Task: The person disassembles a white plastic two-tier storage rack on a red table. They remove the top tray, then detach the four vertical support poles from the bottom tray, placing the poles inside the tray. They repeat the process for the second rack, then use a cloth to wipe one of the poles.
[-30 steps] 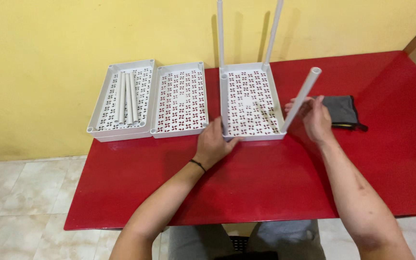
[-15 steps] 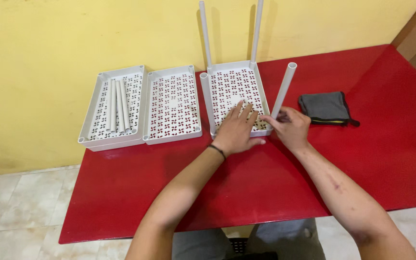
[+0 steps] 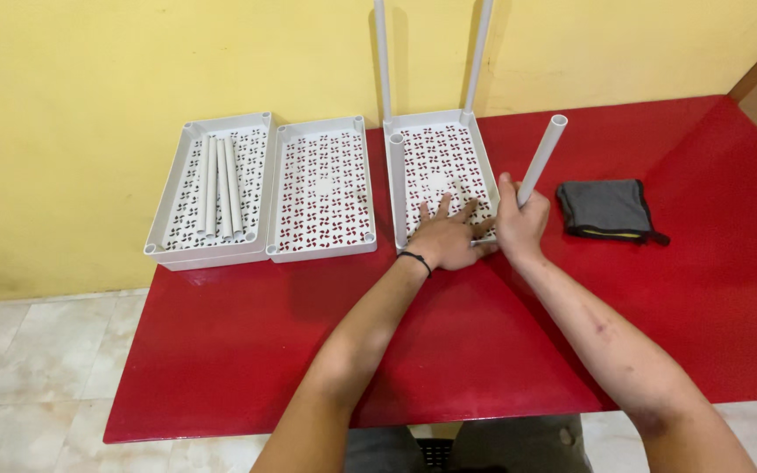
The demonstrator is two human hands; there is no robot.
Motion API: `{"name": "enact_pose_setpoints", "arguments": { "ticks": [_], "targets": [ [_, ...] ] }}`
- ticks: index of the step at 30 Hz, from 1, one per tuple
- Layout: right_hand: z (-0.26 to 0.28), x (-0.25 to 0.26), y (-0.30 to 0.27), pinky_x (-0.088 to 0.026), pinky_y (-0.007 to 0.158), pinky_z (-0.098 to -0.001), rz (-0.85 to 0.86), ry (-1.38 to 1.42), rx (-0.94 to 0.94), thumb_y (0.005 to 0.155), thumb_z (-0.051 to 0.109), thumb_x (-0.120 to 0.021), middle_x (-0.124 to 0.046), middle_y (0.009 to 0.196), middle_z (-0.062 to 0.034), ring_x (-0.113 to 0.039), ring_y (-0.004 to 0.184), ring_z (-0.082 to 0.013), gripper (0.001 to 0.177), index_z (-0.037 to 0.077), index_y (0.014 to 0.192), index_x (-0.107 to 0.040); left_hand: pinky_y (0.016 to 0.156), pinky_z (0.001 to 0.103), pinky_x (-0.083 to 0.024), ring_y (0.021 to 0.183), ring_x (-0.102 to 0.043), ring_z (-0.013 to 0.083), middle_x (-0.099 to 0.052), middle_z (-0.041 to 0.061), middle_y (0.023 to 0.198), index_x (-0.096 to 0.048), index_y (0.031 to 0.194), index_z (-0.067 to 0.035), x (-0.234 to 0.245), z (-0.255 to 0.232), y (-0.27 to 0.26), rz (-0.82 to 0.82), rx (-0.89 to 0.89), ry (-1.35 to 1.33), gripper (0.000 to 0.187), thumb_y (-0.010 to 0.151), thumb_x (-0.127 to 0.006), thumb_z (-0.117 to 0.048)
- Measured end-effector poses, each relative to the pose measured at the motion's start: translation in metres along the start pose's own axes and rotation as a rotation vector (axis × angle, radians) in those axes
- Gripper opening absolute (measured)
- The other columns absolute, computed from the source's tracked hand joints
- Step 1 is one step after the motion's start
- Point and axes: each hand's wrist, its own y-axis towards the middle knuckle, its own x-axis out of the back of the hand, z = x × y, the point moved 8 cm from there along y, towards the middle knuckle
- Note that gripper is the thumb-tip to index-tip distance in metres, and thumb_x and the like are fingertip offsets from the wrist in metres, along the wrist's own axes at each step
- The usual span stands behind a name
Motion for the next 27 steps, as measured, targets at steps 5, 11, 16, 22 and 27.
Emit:
{"name": "enact_pose_setpoints", "arguments": {
  "ticks": [5,11,16,22,27],
  "targets": [
    [-0.023,-0.021,0.017,-0.023,0.042,-0.0283,0.366,0.573,-0.269,0.105,0.019,-0.061,-0.038,0.054,0.0045,-0.032,0.044,-0.0065,0.047,0.012,0.062,-0.042,0.122,0.069,-0.003,0.157,-0.003,0.0420,-0.013,0.001,0.172,-0.033,0.156,-0.046,0.005,0.003,0.000,0.006,0.009,-0.013,0.068,0.093,-0.038,-0.070],
    [-0.005,-0.017,0.012,-0.026,0.044,-0.0289,0.470,0.493,-0.209,0.107,0.024,-0.058,-0.040,0.054,0.0043,-0.036,0.046,-0.0057,0.046,0.011,0.065,-0.044,0.122,0.069,-0.005,0.158,-0.005,0.0407,-0.014,0.002,0.171,-0.033,0.157,-0.045,0.003,0.003,-0.002,0.003,0.016,-0.004,0.067,0.094,-0.040,-0.069],
    [0.013,0.000,0.001,-0.031,0.047,-0.0317,-0.132,-0.075,-0.006,0.112,0.031,-0.055,-0.045,0.056,0.0023,-0.042,0.052,-0.0086,0.051,0.005,0.070,-0.046,0.121,0.071,-0.009,0.155,-0.009,0.0447,-0.014,0.003,0.172,-0.034,0.157,-0.043,0.003,-0.001,-0.002,-0.039,0.029,0.012,0.066,0.095,-0.040,-0.066],
    [0.032,-0.001,0.002,-0.047,0.083,-0.0293,0.282,0.105,0.207,0.113,0.020,-0.052,-0.060,0.105,-0.0097,-0.056,0.094,-0.0149,0.027,-0.002,0.126,-0.060,0.120,0.073,-0.010,0.157,-0.008,0.0451,-0.015,0.004,0.172,-0.039,0.156,-0.039,0.006,0.004,-0.002,-0.039,0.037,0.013,0.068,0.095,-0.037,-0.070],
    [0.041,0.008,-0.011,-0.055,0.087,-0.0342,0.437,-0.104,0.384,0.111,0.013,-0.049,-0.067,0.113,-0.0148,-0.068,0.100,-0.0220,0.028,-0.003,0.133,-0.057,0.109,0.054,-0.045,0.131,-0.054,0.0384,-0.057,0.011,0.142,-0.062,0.135,-0.018,0.043,-0.016,-0.026,-0.291,-0.136,0.012,0.055,0.088,-0.068,-0.045]
  ]
}}
